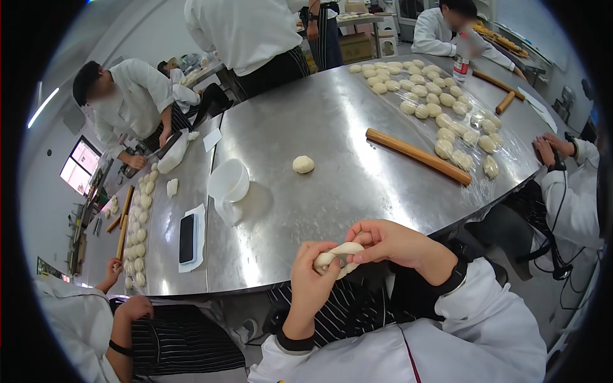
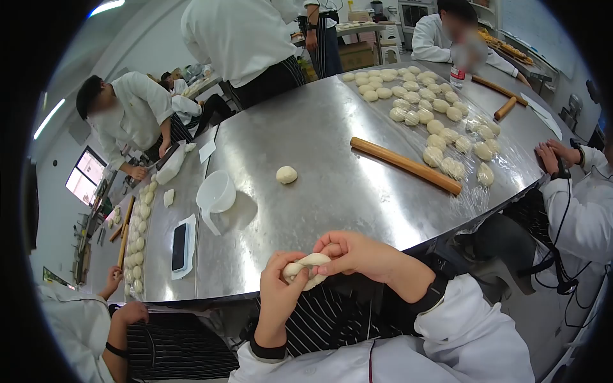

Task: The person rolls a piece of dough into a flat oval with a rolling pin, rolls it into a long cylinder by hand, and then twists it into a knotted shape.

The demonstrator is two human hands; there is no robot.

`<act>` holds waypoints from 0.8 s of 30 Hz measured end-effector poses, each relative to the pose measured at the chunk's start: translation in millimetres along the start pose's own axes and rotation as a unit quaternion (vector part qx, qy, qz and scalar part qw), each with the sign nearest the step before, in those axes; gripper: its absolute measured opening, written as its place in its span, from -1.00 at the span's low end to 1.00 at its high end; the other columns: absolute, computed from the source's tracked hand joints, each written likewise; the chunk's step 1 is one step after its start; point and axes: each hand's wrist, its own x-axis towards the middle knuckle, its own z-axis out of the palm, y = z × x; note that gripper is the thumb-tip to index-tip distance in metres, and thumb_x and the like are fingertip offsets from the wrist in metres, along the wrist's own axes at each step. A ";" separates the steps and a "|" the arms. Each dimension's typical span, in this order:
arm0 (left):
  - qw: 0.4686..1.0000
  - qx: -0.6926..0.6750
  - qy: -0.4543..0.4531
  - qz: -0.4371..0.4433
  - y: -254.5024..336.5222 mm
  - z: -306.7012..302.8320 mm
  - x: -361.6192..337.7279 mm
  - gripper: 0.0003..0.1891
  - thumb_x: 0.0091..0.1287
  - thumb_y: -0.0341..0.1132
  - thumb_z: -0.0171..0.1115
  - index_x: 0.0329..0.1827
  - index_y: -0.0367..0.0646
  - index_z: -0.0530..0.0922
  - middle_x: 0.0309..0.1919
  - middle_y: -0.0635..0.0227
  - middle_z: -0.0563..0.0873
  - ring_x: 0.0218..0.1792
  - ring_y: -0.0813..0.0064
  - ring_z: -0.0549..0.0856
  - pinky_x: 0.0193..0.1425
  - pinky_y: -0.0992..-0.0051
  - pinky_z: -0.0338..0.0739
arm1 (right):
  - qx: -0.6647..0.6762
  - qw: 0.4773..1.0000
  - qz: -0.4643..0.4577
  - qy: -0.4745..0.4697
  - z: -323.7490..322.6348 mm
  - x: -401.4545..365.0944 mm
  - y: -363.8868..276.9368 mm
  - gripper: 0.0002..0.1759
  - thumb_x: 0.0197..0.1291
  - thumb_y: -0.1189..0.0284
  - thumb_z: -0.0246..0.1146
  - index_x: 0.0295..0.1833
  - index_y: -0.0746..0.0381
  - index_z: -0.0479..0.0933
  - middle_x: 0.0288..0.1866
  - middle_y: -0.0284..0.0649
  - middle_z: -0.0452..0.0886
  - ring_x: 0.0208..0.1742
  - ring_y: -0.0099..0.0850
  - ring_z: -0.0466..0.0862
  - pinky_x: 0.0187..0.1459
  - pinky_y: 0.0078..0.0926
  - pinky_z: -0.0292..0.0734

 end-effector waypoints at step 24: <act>0.886 -0.419 -0.124 -0.153 7.7 -5.9 -12.8 -0.60 0.49 -0.30 0.20 0.23 -0.44 0.48 0.00 0.18 0.69 -0.01 0.40 0.71 0.10 0.48 0.59 | -0.578 0.722 -0.377 -0.052 26.2 -7.1 -36.1 -0.73 0.13 0.62 0.32 -0.03 0.18 0.61 0.06 -0.30 0.68 0.40 -0.24 0.53 0.37 -0.13 0.36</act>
